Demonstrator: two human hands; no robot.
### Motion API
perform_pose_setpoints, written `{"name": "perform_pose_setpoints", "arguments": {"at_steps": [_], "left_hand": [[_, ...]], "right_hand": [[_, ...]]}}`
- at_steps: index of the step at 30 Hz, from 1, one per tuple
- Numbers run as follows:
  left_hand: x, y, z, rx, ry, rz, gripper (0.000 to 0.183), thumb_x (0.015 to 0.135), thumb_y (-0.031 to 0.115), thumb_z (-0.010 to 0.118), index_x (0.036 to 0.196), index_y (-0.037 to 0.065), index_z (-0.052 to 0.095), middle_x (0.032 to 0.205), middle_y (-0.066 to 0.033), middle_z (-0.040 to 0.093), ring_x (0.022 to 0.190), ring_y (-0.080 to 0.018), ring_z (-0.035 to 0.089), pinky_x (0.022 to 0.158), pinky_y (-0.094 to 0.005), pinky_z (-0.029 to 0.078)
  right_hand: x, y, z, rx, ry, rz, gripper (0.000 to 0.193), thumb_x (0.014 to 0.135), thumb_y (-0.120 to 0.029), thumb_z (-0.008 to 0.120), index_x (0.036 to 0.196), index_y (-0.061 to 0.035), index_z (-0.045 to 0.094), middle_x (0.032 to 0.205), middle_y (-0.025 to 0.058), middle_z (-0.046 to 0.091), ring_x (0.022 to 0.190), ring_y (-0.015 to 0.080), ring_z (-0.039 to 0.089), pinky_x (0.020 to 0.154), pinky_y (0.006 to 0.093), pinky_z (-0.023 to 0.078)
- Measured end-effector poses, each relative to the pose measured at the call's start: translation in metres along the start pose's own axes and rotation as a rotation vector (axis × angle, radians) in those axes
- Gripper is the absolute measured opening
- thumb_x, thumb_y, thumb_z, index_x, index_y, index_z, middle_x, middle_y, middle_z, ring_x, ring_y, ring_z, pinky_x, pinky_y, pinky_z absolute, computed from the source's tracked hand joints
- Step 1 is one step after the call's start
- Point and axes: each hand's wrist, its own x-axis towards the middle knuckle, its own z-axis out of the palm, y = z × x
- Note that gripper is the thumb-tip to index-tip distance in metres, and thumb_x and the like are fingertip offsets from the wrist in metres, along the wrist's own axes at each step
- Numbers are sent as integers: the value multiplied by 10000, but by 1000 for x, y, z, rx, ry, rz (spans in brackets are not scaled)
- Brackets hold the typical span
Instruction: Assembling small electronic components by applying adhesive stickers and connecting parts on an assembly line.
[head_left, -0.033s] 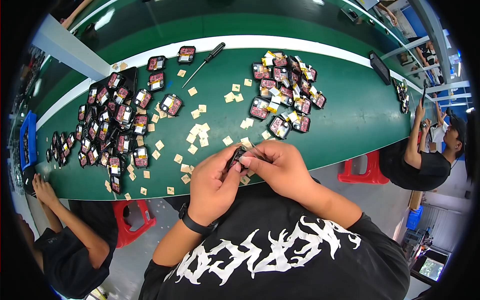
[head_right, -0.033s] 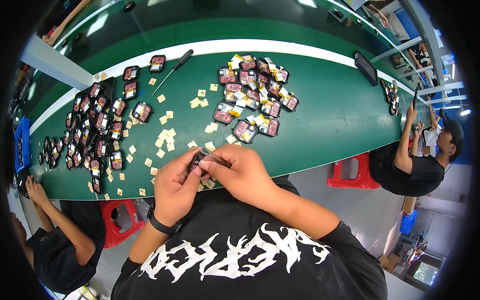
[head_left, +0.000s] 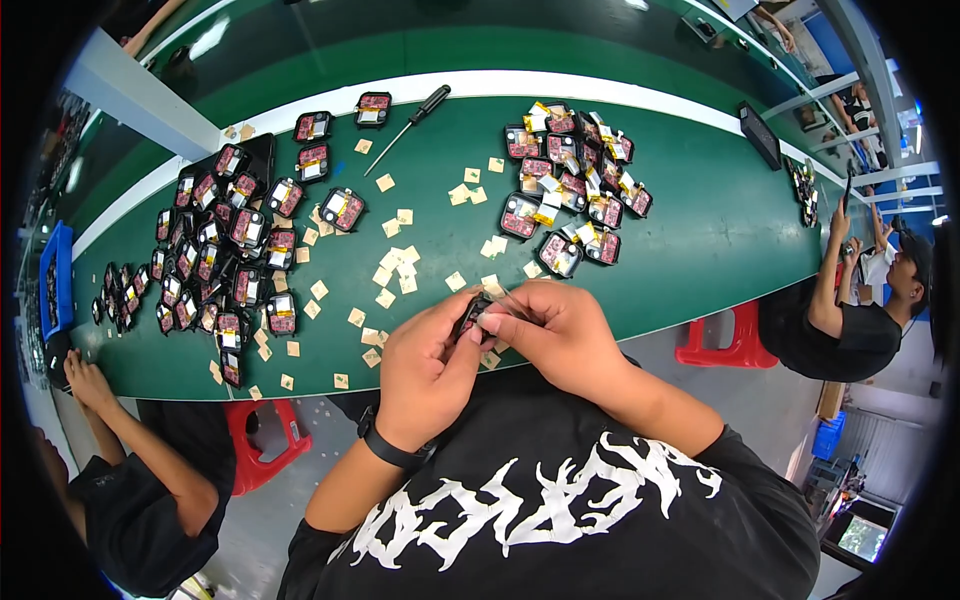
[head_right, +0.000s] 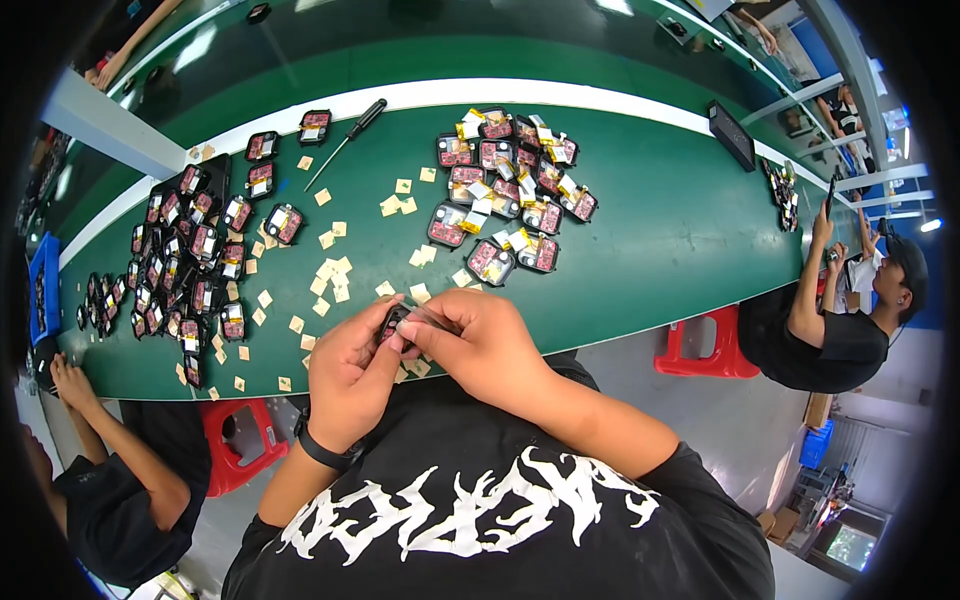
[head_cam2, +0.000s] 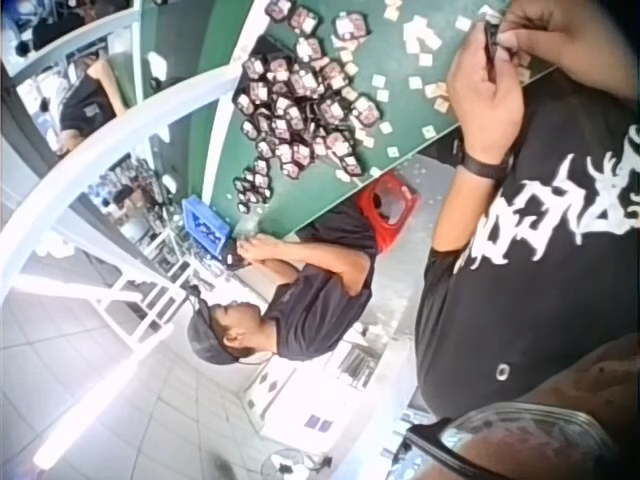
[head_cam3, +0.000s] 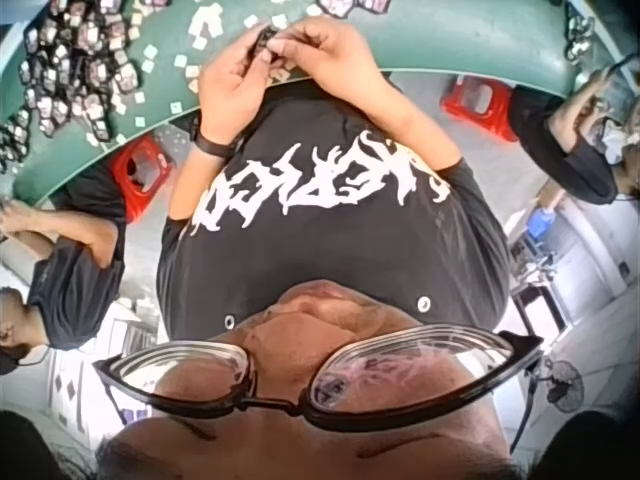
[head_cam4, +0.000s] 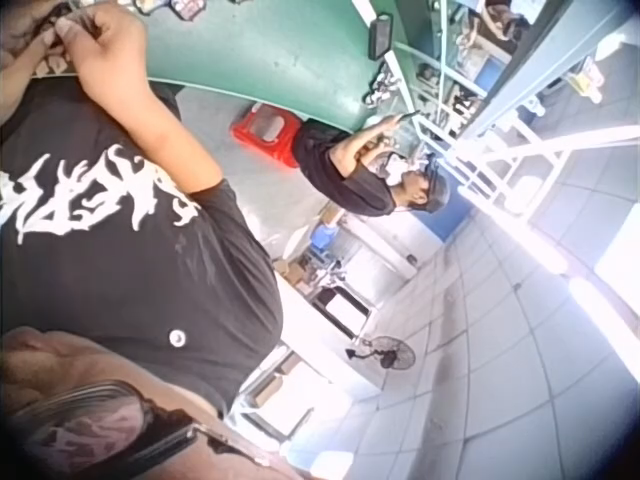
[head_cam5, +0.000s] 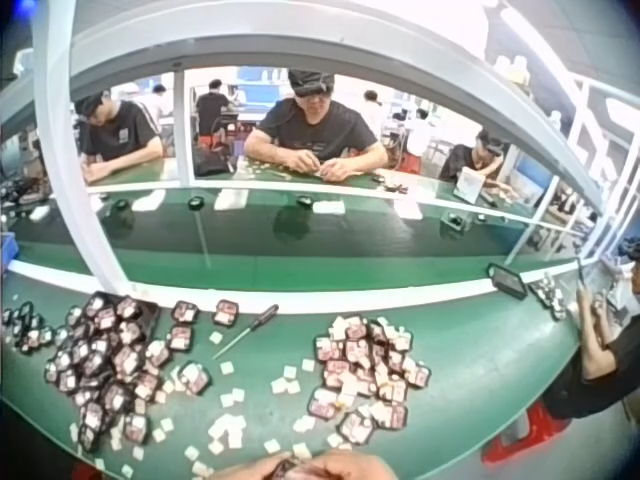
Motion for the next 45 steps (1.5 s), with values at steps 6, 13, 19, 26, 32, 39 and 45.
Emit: {"name": "perform_pose_setpoints", "arguments": {"at_steps": [6,13,19,26,32,39,45], "left_hand": [[-2,-5,-2,-113,-4,-49,387,1039,-43,531,1420,-112,523,1214,-151,681,1080,-180,685,957,-328,590],[-4,0,-3,-343,-17,-50,355,1063,34,545,1394,-94,560,1170,-160,717,1019,-180,727,898,-316,605],[-5,0,-6,-451,28,-150,337,1072,95,556,1358,-80,582,1133,-167,715,964,-210,739,777,-296,610],[-7,7,-8,-423,114,-113,262,1068,117,578,1234,-67,663,1030,-159,747,854,-201,754,660,-263,573],[-8,18,-9,-359,127,-138,277,1070,93,566,1282,-68,643,1146,-172,729,961,-231,752,727,-267,596],[-30,51,-62,544,469,329,224,998,26,636,1207,-41,683,1049,-127,777,951,-206,708,864,-327,553],[-30,36,-140,709,927,256,295,933,44,741,1212,-43,701,1045,-147,725,864,-227,697,790,-332,551]], "right_hand": [[9,6,-5,-118,44,65,199,892,-38,820,1020,13,675,847,4,658,715,23,560,623,198,473],[14,-2,-9,-128,-36,102,221,894,-21,815,1051,14,663,884,7,669,781,25,594,643,190,487],[5,6,-13,190,-105,35,160,953,-112,776,1025,3,691,815,-48,616,710,19,516,618,198,409],[-17,-7,-56,-110,269,-178,139,984,-109,732,1052,10,709,893,-24,677,797,39,591,720,206,477],[-15,17,-95,-683,605,-410,416,835,-71,850,1207,-16,673,1071,49,578,825,99,534,660,236,444],[-20,21,-99,-829,522,-323,592,763,-29,876,1294,-4,615,1194,62,536,783,105,479,638,243,430],[-11,13,-93,-909,563,-406,526,802,-50,837,1278,-16,614,1184,105,580,961,244,633,790,331,537]]}}
